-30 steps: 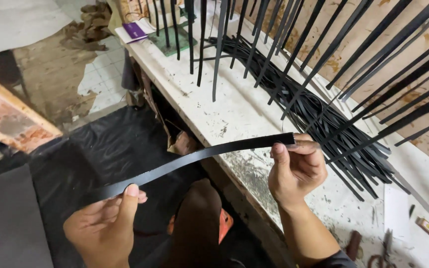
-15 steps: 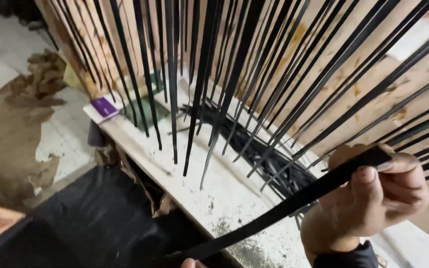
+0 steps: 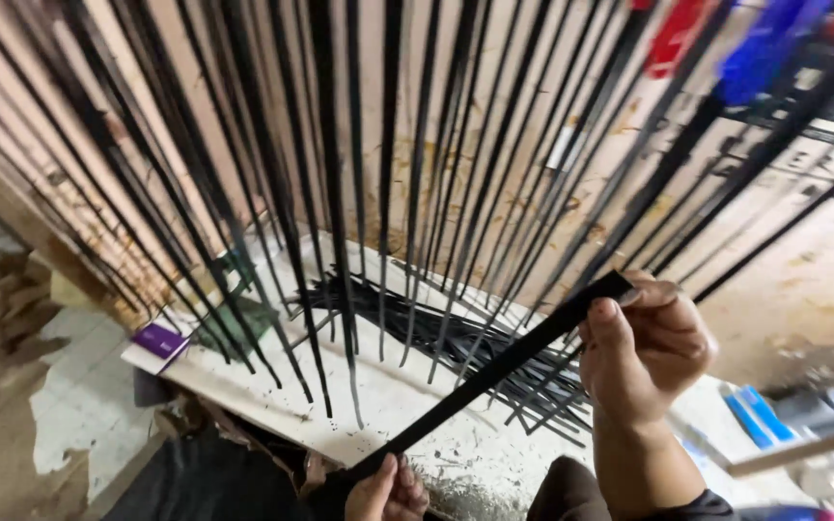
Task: The person takes a black strip from a drying rack, applies a dark liquid to it using a small brush, and then hangs the strip back on the rack. The person also refills the ink container from a larger bottle.
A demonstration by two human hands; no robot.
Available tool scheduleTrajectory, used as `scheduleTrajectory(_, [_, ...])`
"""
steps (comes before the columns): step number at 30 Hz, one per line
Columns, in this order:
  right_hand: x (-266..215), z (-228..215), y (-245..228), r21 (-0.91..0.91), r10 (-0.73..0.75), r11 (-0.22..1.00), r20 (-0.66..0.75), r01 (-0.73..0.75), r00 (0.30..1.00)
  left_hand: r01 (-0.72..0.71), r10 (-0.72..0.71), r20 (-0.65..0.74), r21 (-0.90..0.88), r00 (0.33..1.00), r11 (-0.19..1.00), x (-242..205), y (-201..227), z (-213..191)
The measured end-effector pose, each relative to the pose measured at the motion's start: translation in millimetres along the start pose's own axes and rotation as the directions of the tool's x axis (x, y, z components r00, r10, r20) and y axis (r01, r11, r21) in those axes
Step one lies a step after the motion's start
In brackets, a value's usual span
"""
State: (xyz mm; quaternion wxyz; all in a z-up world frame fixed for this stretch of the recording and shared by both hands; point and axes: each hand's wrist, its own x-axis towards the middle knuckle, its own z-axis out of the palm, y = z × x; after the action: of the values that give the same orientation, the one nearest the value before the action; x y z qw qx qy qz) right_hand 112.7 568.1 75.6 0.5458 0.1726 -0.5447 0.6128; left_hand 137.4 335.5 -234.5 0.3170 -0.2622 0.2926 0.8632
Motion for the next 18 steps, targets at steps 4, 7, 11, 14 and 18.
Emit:
scheduleTrajectory(4, [9,-9,-12,-0.047,-0.029,0.999,-0.030,0.028,0.999,0.026,-0.015,0.241,-0.040,0.970,0.999,37,-3,4])
scheduleTrajectory(7, [17,-17,-15,-0.147,-0.056,0.988,-0.028,0.052,0.998,0.005,0.020,0.244,-0.099,0.970,0.995,57,-12,20])
scheduleTrajectory(11, [29,-26,-25,-0.324,-0.094,0.942,0.001,0.089,0.996,0.159,-0.149,0.107,-0.084,0.983,0.984,77,-15,42])
scheduleTrajectory(14, [34,-38,-26,-0.436,-0.130,0.893,-0.005,0.115,0.991,0.227,-0.223,0.148,-0.012,0.964,0.974,72,-11,67])
scheduleTrajectory(18, [34,-60,-23,-0.523,-0.111,0.852,-0.128,0.028,0.985,0.199,-0.205,0.105,0.060,0.973,0.978,29,-10,122])
